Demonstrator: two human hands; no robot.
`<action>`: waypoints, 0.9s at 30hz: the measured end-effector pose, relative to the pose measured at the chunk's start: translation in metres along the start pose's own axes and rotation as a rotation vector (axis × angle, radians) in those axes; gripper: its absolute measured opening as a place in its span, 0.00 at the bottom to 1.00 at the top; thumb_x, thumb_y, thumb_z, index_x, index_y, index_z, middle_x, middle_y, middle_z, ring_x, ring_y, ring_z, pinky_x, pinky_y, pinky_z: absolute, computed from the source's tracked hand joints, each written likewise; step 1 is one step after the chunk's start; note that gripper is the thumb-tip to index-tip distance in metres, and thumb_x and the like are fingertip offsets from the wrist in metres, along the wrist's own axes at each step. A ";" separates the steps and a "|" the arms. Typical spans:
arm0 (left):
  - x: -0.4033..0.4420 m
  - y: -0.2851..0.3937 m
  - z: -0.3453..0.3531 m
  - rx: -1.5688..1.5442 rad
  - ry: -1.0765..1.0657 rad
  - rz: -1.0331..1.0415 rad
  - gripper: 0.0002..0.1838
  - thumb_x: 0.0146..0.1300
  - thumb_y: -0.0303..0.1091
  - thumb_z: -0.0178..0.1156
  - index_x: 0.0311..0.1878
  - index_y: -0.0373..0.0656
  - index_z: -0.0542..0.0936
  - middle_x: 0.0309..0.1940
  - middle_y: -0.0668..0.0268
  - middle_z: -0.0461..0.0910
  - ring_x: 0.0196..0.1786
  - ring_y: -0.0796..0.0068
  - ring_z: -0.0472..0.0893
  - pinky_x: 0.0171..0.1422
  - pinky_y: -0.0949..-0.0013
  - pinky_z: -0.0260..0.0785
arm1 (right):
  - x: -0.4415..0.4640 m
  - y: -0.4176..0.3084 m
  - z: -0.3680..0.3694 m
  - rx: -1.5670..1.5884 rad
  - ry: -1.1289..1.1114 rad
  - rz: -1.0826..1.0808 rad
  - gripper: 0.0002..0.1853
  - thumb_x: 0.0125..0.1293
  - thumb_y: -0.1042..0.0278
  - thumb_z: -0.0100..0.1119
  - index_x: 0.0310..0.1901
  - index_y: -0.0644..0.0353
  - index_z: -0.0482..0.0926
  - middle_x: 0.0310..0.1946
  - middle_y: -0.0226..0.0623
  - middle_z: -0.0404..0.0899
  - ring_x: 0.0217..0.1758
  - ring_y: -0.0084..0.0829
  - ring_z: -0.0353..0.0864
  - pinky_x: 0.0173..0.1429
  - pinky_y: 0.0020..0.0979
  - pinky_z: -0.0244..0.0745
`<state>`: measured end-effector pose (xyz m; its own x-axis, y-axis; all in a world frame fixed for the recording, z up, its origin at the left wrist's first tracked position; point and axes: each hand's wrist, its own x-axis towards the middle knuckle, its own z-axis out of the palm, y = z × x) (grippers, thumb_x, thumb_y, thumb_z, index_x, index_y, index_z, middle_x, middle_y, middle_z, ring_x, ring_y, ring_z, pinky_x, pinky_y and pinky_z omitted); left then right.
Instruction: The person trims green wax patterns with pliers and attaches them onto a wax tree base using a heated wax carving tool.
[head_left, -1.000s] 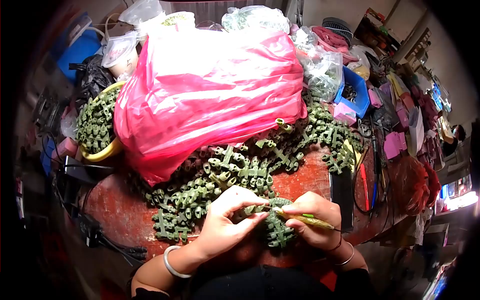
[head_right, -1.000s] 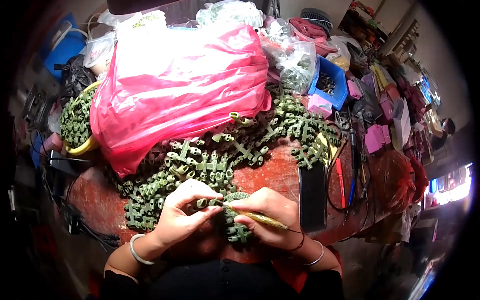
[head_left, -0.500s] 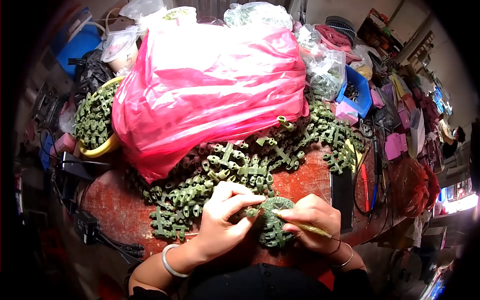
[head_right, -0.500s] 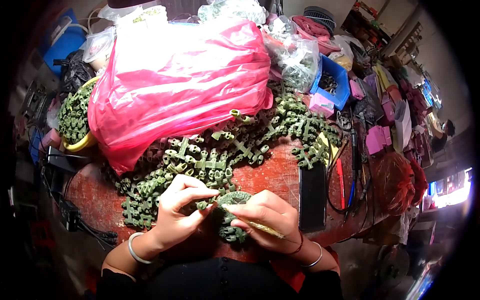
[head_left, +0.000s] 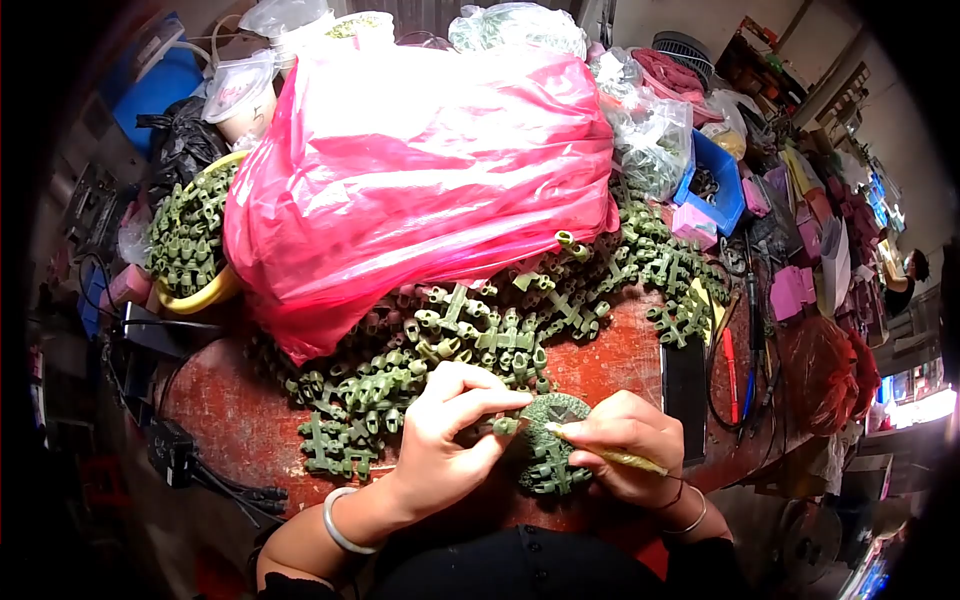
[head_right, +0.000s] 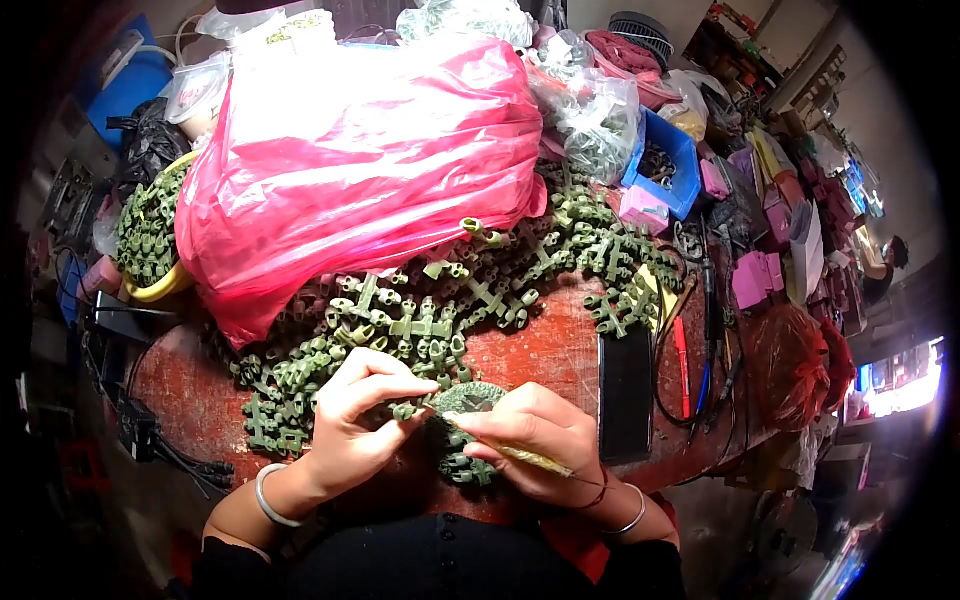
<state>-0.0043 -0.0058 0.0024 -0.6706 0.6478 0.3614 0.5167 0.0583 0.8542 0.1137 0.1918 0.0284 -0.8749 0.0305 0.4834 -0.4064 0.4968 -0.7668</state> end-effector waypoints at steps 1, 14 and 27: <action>0.000 0.000 0.000 -0.065 -0.015 -0.020 0.17 0.52 0.17 0.70 0.46 0.41 0.87 0.42 0.64 0.79 0.44 0.71 0.80 0.50 0.70 0.74 | 0.000 0.000 0.000 0.000 0.000 0.000 0.19 0.53 0.77 0.76 0.49 0.62 0.86 0.32 0.34 0.82 0.32 0.29 0.79 0.36 0.29 0.74; -0.002 -0.005 0.007 -0.564 -0.083 -0.158 0.13 0.57 0.17 0.70 0.46 0.38 0.84 0.45 0.61 0.81 0.51 0.70 0.80 0.59 0.67 0.74 | 0.000 -0.002 0.002 -0.040 0.080 -0.048 0.17 0.55 0.76 0.76 0.47 0.65 0.85 0.35 0.37 0.84 0.33 0.30 0.81 0.37 0.29 0.77; 0.000 -0.007 0.004 -0.644 -0.155 -0.160 0.14 0.58 0.16 0.68 0.47 0.38 0.83 0.47 0.59 0.82 0.53 0.68 0.80 0.61 0.64 0.72 | -0.002 -0.004 -0.006 0.081 0.052 0.082 0.15 0.58 0.75 0.74 0.48 0.65 0.84 0.35 0.39 0.85 0.33 0.32 0.83 0.39 0.29 0.77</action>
<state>-0.0058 -0.0036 -0.0053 -0.6039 0.7728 0.1952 -0.0350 -0.2704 0.9621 0.1183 0.1954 0.0329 -0.8919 0.1142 0.4375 -0.3560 0.4194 -0.8351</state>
